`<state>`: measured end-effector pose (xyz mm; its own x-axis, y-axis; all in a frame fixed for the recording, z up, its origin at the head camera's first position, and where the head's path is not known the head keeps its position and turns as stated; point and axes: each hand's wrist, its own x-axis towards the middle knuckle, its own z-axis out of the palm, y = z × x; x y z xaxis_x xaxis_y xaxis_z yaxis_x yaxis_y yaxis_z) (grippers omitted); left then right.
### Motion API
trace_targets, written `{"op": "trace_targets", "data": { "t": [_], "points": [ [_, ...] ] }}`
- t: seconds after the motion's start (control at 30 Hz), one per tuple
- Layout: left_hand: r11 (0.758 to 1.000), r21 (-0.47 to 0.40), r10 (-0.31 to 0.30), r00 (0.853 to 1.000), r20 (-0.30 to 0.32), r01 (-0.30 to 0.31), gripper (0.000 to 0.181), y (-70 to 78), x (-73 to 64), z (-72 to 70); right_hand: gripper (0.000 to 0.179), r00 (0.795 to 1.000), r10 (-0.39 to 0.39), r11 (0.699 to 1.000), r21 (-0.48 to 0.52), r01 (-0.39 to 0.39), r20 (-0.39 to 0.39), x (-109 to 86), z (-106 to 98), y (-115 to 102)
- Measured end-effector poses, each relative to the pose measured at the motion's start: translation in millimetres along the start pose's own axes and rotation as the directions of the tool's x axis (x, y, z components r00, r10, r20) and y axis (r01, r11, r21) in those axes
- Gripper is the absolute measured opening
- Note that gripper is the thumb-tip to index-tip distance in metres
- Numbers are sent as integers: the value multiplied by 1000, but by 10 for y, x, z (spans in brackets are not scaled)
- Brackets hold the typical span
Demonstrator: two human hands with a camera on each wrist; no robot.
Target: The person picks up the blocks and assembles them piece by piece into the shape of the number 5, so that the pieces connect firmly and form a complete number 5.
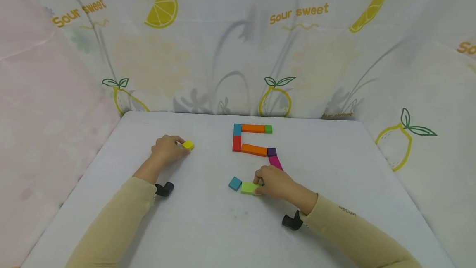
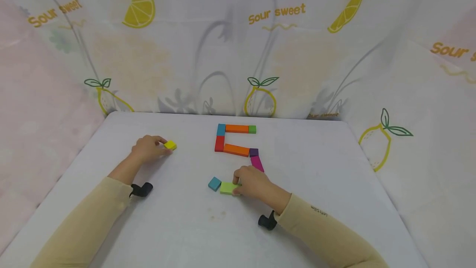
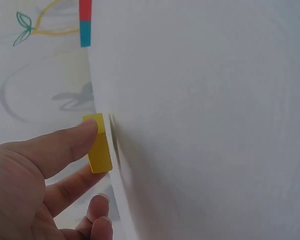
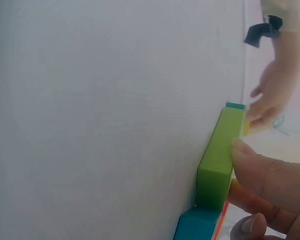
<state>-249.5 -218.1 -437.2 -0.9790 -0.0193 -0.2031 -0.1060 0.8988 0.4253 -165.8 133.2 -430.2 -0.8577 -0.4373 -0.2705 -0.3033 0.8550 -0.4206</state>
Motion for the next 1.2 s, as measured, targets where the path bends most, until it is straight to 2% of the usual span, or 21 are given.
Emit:
{"op": "trace_targets", "data": {
  "t": [0.4,0.73,0.93,1.2],
  "points": [
    [996,17,82,997,12,-82,50,268,-137,59,18,1000,12,1000,-2,-12,0,-14,-30,-13],
    [981,60,184,982,35,-186,47,490,-285,188,18,1000,11,1000,0,-11,-1,5,-20,4],
    [977,67,200,978,56,-204,43,601,-369,271,18,1000,7,1000,7,-7,3,12,-14,8],
    [969,85,223,971,89,-231,41,672,-456,348,17,1000,11,1000,10,-11,10,21,8,14]
  ]
}}
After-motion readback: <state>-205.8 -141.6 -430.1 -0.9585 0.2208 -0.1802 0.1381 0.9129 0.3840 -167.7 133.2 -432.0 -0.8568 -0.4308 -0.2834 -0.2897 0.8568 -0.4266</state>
